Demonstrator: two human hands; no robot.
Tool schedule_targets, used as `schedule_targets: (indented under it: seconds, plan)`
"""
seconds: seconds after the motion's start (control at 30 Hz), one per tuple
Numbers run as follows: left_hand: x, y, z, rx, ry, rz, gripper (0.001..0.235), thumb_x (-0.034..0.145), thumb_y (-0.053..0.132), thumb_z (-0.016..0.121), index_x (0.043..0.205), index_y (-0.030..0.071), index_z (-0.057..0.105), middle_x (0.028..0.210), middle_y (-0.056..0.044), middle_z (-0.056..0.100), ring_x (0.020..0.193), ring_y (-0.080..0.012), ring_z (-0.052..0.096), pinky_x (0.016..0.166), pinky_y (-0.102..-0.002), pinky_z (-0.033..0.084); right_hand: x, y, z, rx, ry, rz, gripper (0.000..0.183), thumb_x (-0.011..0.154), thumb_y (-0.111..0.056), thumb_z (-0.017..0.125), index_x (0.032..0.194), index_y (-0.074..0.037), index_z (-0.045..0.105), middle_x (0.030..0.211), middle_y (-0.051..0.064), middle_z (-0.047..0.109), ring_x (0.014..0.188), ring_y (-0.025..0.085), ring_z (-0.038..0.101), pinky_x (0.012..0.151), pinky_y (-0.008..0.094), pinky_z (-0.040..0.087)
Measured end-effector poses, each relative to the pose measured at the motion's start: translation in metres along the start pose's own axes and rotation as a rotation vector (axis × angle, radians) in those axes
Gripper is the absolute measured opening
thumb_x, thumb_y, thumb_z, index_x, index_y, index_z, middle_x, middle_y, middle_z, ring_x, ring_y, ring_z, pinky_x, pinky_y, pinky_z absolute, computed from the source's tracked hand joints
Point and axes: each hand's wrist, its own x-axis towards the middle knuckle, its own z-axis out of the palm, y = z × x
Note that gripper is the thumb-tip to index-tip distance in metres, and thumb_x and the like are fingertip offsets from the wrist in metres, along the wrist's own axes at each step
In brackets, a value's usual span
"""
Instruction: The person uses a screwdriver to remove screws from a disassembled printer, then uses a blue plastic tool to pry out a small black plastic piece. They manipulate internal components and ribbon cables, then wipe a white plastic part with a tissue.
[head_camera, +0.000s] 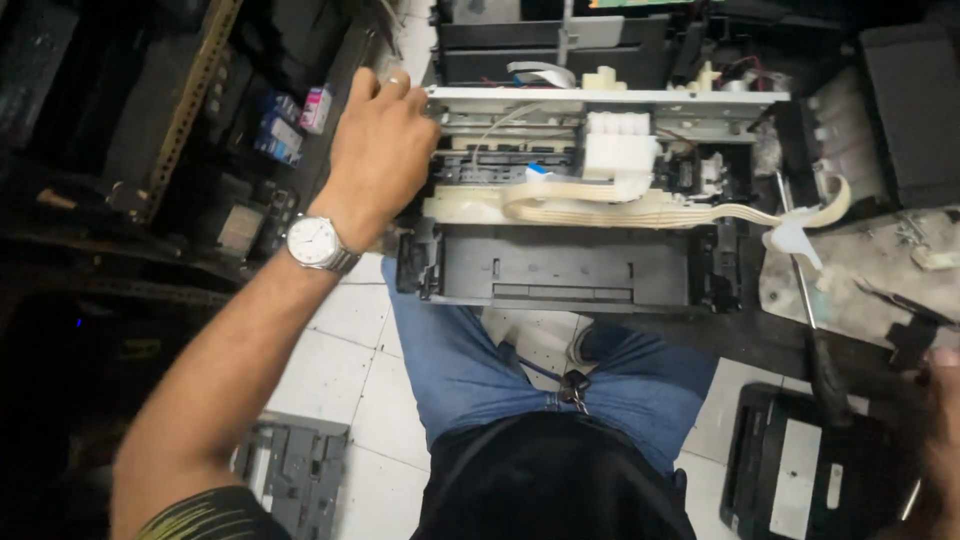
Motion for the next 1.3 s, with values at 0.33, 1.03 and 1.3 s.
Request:
schedule_targets:
  seconds: [0.33, 1.03, 1.3]
  plan:
    - [0.024, -0.010, 0.021, 0.067, -0.108, 0.361, 0.034, 0.080, 0.014, 0.067, 0.050, 0.027, 0.059, 0.048, 0.008, 0.056, 0.050, -0.0166, 0.048, 0.083, -0.034, 0.036, -0.088, -0.216, 0.032, 0.068, 0.373, 0.356, 0.021, 0.128, -0.038, 0.059, 0.122, -0.019, 0.054, 0.105, 0.003, 0.061, 0.094, 0.011, 0.057, 0.089, 0.027, 0.046]
    - [0.022, -0.006, -0.021, 0.314, -0.295, 0.244, 0.034, 0.105, 0.022, 0.052, 0.073, 0.033, 0.053, 0.073, 0.015, 0.051, 0.083, -0.0104, 0.053, 0.088, -0.033, 0.033, -0.058, -0.285, 0.023, -0.374, 0.272, 0.293, 0.027, 0.109, -0.030, 0.067, 0.113, -0.004, 0.074, 0.104, 0.010, 0.073, 0.082, 0.024, 0.061, 0.075, 0.040, 0.046]
    - [0.012, -0.016, -0.020, 0.167, -0.076, 0.222, 0.003, 0.083, 0.026, 0.065, 0.083, 0.027, 0.068, 0.085, 0.004, 0.067, 0.083, -0.0187, 0.068, 0.084, -0.034, 0.046, -0.018, -0.200, 0.028, -0.643, 0.158, -0.129, 0.025, 0.114, -0.022, 0.075, 0.132, -0.006, 0.080, 0.111, 0.018, 0.071, 0.101, 0.034, 0.067, 0.090, 0.044, 0.050]
